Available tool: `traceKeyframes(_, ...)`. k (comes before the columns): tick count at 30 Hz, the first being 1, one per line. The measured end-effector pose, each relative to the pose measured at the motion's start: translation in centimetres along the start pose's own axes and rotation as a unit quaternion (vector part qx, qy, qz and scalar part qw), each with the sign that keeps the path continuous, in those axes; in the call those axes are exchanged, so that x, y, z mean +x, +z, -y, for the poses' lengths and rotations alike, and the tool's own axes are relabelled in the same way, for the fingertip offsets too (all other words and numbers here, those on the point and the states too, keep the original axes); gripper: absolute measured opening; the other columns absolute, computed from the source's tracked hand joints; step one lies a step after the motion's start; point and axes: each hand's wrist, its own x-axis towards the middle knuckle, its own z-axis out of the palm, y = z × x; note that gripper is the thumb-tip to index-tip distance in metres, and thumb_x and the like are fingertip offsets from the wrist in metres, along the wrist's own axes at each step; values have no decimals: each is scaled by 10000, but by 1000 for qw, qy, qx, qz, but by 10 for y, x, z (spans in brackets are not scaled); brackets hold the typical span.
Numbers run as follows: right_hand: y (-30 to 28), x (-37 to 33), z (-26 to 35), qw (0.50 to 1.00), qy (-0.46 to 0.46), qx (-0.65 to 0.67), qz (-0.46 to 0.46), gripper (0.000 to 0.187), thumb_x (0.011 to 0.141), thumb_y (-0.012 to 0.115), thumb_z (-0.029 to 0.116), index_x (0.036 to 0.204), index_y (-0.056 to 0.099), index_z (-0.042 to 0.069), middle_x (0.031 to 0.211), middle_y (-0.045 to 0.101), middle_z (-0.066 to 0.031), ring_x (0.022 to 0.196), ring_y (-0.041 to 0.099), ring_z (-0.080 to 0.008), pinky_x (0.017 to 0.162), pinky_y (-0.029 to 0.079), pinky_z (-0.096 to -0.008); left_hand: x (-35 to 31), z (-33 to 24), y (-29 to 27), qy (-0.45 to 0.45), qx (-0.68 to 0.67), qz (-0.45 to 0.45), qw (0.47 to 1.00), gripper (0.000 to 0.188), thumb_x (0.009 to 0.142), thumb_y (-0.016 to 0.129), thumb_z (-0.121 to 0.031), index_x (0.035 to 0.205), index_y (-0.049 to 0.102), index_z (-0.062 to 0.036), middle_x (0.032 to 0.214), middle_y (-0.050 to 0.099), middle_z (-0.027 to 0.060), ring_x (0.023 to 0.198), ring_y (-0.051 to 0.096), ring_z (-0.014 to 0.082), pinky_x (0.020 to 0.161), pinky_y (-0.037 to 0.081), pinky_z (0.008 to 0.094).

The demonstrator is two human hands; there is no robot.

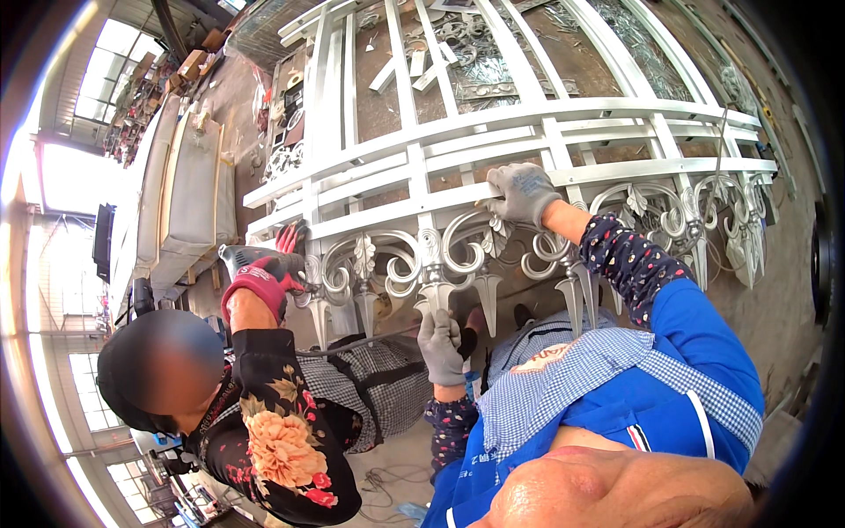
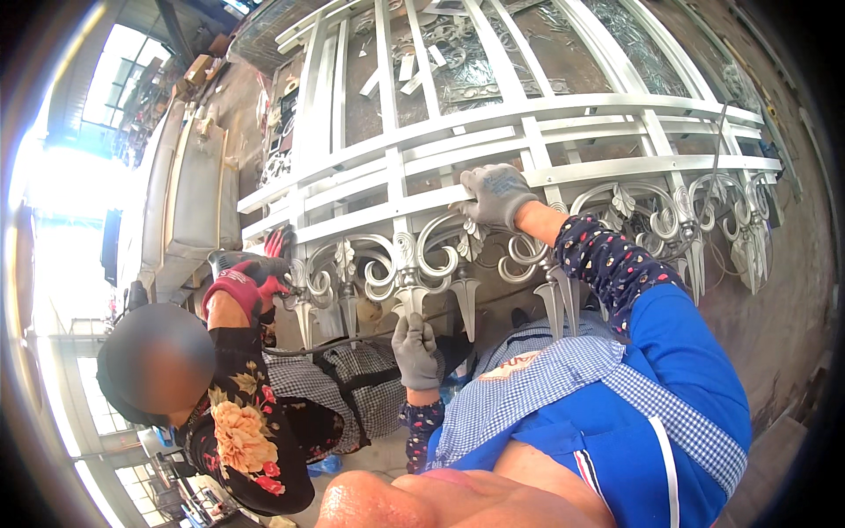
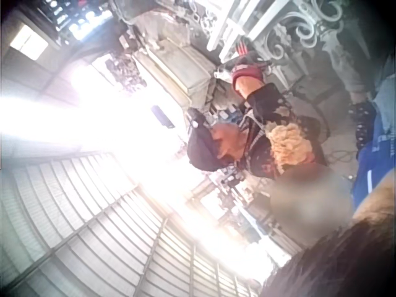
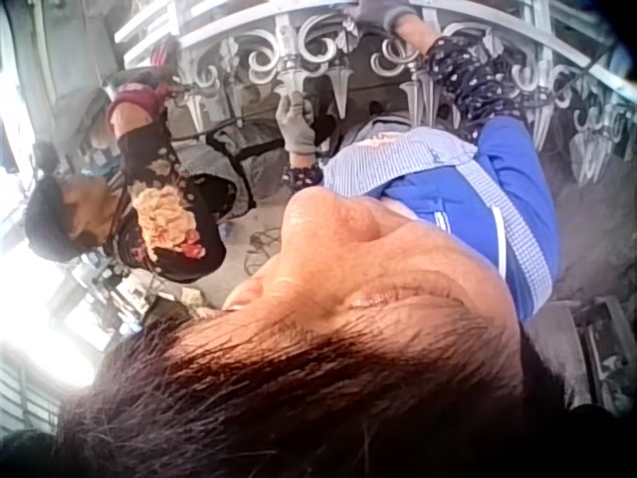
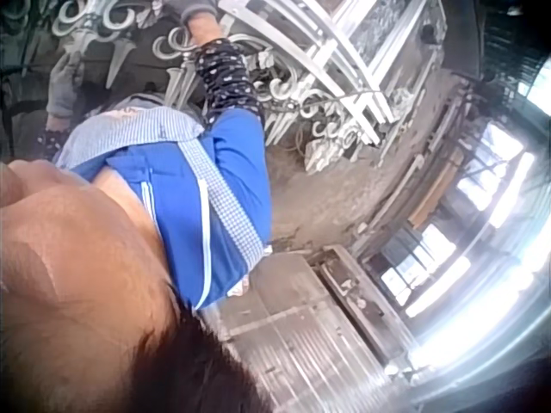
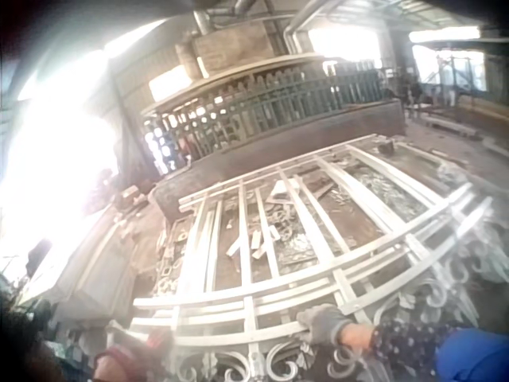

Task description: The person uses a pneumatic drill to fasten decorative metal components onto a large white metal gate frame. They hold the gate steady with one hand while operating the tool with the other, working alongside a coworker who is also assembling parts of the gate.

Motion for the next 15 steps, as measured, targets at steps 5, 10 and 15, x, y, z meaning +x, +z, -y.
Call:
traceKeyframes(5, -4, 1, 2, 1000, 5, 2, 15, 405, 804, 660, 482, 837, 584, 86, 800, 657, -124, 802, 657, -311, 728, 503, -426, -2, -5, 4, -15, -2, -12, 1000, 239, 974, 573, -273, 894, 566, -48, 601, 395, -67, 475, 300, 0, 411, 195, 166)
traceKeyframes(10, 0, 0, 0, 1000, 3, 9, 8, 399, 808, 659, 477, 821, 587, 85, 813, 662, -126, 814, 658, -311, 738, 502, -427, -2, -5, 5, -15, -13, -9, 1000, 225, 978, 566, -256, 900, 564, -45, 601, 384, -69, 477, 294, -1, 409, 190, 168)
traceKeyframes(15, -2, 0, 1, 1000, 5, 12, 12, 396, 809, 659, 476, 818, 587, 87, 820, 666, -124, 818, 660, -308, 736, 502, -422, 1, 0, 2, -12, -23, -6, 1000, 226, 978, 570, -252, 893, 559, -43, 598, 370, -70, 477, 285, 1, 407, 183, 170)
